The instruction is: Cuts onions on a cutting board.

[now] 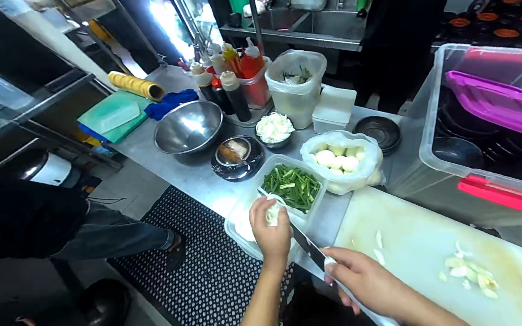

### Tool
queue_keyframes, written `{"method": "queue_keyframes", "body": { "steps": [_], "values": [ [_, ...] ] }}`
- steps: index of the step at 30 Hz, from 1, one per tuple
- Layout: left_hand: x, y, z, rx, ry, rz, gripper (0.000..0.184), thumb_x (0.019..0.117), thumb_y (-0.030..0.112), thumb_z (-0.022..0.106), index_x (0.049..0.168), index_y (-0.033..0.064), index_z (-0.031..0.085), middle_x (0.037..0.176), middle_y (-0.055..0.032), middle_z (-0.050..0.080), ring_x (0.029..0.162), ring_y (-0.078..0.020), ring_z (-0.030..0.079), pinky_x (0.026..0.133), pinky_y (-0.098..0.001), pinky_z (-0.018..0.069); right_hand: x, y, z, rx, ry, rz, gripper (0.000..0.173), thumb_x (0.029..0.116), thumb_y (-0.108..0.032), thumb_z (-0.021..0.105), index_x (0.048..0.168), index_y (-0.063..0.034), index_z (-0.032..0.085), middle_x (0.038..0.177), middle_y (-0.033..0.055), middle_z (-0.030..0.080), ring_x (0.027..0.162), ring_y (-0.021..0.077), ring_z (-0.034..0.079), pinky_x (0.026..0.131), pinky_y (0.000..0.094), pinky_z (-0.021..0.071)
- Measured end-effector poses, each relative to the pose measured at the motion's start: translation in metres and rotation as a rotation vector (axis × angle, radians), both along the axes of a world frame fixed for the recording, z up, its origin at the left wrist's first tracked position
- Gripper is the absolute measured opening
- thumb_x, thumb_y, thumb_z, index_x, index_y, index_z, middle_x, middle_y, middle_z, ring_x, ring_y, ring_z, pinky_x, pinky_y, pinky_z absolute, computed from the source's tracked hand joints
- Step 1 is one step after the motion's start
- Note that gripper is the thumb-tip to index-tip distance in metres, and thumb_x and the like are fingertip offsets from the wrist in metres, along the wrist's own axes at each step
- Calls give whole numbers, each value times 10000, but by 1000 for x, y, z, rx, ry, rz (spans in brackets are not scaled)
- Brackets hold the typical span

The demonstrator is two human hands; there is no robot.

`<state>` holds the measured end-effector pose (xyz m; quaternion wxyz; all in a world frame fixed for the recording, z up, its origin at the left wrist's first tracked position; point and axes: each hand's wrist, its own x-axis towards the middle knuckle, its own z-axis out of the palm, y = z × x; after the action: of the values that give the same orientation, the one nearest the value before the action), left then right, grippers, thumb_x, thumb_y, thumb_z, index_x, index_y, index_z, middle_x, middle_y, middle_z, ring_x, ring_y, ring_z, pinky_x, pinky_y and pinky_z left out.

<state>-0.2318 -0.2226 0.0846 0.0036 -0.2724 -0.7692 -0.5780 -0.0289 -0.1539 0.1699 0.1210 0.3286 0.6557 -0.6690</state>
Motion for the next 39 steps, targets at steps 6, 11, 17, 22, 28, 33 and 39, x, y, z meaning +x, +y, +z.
{"method": "queue_keyframes", "body": {
  "steps": [6,11,17,22,28,33,39],
  "values": [
    [-36,-17,-8,-183,-394,60,262,1031,301,597,1111,86,724,1132,-91,697,1077,-226,655,924,-499,534,-14,22,12,90,-256,174,450,1101,-370,416,1523,-217,453,1019,82,699,617,179,665,573,364,593],
    [-34,-18,-2,2,-433,93,247,1064,251,548,1131,67,698,1046,-61,714,955,-170,675,837,-413,557,0,22,21,63,-247,145,413,1102,-350,432,1489,-212,481,1031,69,703,646,179,685,584,361,606],
    [23,-5,-7,-82,-83,-145,465,1020,388,490,1326,73,643,1543,-149,487,1504,-324,355,1222,-536,316,6,9,10,-144,-78,53,381,1111,-331,411,1450,-183,501,1046,56,718,618,152,668,542,317,582],
    [14,2,-24,-270,183,-156,568,1063,474,290,1341,150,665,1595,-159,431,1531,-421,270,1239,-648,164,29,15,4,-226,-16,65,370,1110,-328,434,1442,-196,527,1032,52,706,599,142,641,539,308,570],
    [-51,7,-30,-571,188,-172,414,1083,281,420,1348,46,632,1341,-206,630,1326,-408,537,1152,-602,368,97,33,13,-127,21,60,342,1100,-282,475,1405,-172,584,1040,55,733,623,156,663,545,336,581],
    [-73,27,-24,-774,340,-269,317,974,234,656,1257,104,716,1118,-220,665,1071,-433,612,921,-606,508,138,25,13,-38,11,-114,336,1106,-249,456,1398,-141,582,1048,60,732,633,168,666,546,349,585],
    [-87,33,-24,-858,369,-364,172,957,218,690,1068,122,779,1050,-168,686,1066,-396,620,919,-583,522,171,14,0,-11,46,-233,368,1103,-214,445,1434,-90,550,1066,94,730,622,178,658,543,359,579]
  ]
}}
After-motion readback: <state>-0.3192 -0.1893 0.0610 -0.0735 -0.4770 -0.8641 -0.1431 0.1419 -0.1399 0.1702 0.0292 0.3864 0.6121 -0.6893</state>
